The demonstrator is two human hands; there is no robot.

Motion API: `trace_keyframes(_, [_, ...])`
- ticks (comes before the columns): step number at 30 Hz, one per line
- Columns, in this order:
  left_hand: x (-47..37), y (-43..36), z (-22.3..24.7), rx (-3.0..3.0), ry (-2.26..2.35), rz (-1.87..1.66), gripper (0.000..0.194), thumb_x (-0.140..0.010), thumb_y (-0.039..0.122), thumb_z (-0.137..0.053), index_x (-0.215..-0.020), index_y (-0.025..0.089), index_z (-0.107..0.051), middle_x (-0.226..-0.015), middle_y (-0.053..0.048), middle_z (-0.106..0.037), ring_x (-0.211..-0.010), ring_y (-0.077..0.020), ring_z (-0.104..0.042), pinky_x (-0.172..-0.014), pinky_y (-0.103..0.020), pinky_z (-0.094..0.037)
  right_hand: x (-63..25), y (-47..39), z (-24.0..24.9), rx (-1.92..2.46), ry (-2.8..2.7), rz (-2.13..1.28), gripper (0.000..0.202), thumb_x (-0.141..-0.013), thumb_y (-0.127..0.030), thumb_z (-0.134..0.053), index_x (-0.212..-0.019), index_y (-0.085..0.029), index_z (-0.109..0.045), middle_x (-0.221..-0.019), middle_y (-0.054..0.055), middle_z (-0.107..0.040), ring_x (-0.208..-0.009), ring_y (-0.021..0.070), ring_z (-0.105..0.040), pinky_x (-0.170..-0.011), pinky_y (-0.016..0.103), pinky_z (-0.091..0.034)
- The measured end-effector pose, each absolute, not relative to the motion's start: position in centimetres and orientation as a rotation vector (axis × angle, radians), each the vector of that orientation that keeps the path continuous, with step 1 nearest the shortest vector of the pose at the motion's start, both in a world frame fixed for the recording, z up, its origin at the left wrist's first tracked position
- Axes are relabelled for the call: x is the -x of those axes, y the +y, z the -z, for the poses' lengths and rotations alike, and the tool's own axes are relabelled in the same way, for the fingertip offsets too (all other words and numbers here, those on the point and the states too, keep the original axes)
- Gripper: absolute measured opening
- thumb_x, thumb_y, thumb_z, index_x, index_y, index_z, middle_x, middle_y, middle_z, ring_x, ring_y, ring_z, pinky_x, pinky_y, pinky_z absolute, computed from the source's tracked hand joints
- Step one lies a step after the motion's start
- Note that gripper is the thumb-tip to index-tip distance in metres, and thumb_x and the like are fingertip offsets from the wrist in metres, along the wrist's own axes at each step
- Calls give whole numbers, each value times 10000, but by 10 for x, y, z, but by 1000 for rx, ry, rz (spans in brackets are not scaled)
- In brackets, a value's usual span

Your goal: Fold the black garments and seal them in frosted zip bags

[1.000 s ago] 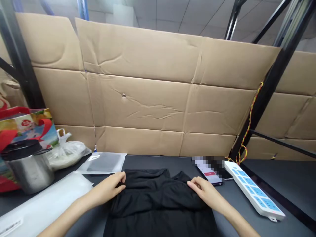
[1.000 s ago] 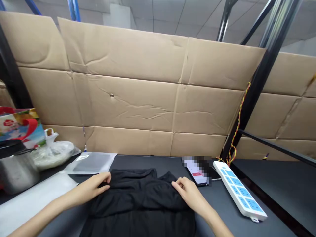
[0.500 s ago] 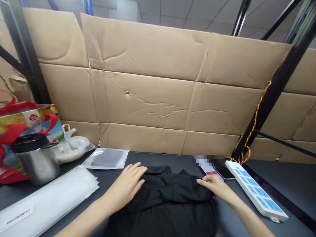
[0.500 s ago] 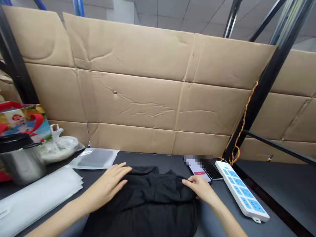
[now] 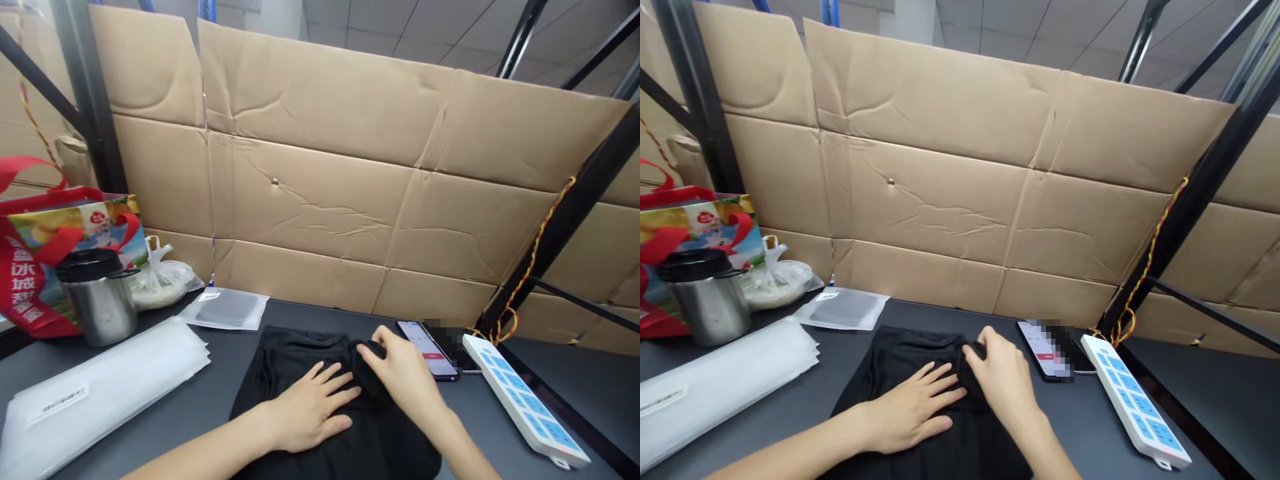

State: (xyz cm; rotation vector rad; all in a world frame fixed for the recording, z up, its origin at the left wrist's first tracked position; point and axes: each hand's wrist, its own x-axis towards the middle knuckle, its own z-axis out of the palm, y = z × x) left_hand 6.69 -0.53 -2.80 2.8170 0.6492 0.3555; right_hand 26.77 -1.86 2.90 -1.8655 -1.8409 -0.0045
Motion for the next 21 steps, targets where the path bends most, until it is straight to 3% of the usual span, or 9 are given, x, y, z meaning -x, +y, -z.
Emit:
trace_keyframes(4, [-52, -13, 11, -2808, 668, -417, 364, -974, 396, -431, -1306, 287, -534, -1298, -53, -596, -1326, -255, -403, -1154, -497, -181, -214, -25, -16, 1838, -2064, -74, 254, -858, -447, -521, -834, -202, -585, -846, 92, -686, -745, 249, -658, -611, 287, -405])
trace_keyframes(7, [-14, -12, -3, -2756, 760, -424, 346, -981, 316, -424, -1311, 311, -530, -1323, -27, -579, -1335, -236, -392, -1151, -488, -210, -228, -25, -9, 1641, -2037, -384, 416, -921, -532, -376, -759, -212, -587, -773, 59, -688, -717, 211, -648, -610, 267, -417])
trace_keyframes(9, [18, -7, -3, -2712, 935, -439, 337, -972, 294, -439, -1285, 316, -560, -1351, -19, -555, -1357, -259, -352, -1139, -513, -225, -252, -24, -9, 1610, -1913, -412, 464, -939, -553, -298, -753, -227, -570, -737, 36, -679, -671, 186, -628, -593, 256, -407])
trace_keyframes(15, [72, 3, 25, -2621, 1144, -411, 423, -962, 265, -445, -1372, 369, -448, -1491, 18, -365, -1374, -269, -315, -1102, -476, -321, -284, -19, 9, 1949, -1939, -365, 423, -787, -625, -529, -634, -240, -444, -567, -9, -550, -536, 178, -513, -522, 261, -297])
trace_keyframes(18, [67, 0, 23, -2646, 1109, -453, 410, -965, 264, -446, -1362, 365, -464, -1471, 22, -403, -1372, -266, -319, -1116, -479, -295, -283, -14, 17, 1833, -1926, -407, 446, -781, -584, -538, -596, -235, -331, -555, -39, -468, -532, 141, -438, -514, 245, -267])
trace_keyframes(21, [50, -5, 11, -2655, 1027, -470, 397, -968, 269, -447, -1357, 343, -478, -1425, 13, -471, -1367, -260, -330, -1135, -494, -248, -298, -6, 18, 1775, -1831, -416, 433, -771, -567, -535, -598, -236, -315, -543, -56, -407, -540, 131, -402, -517, 240, -274])
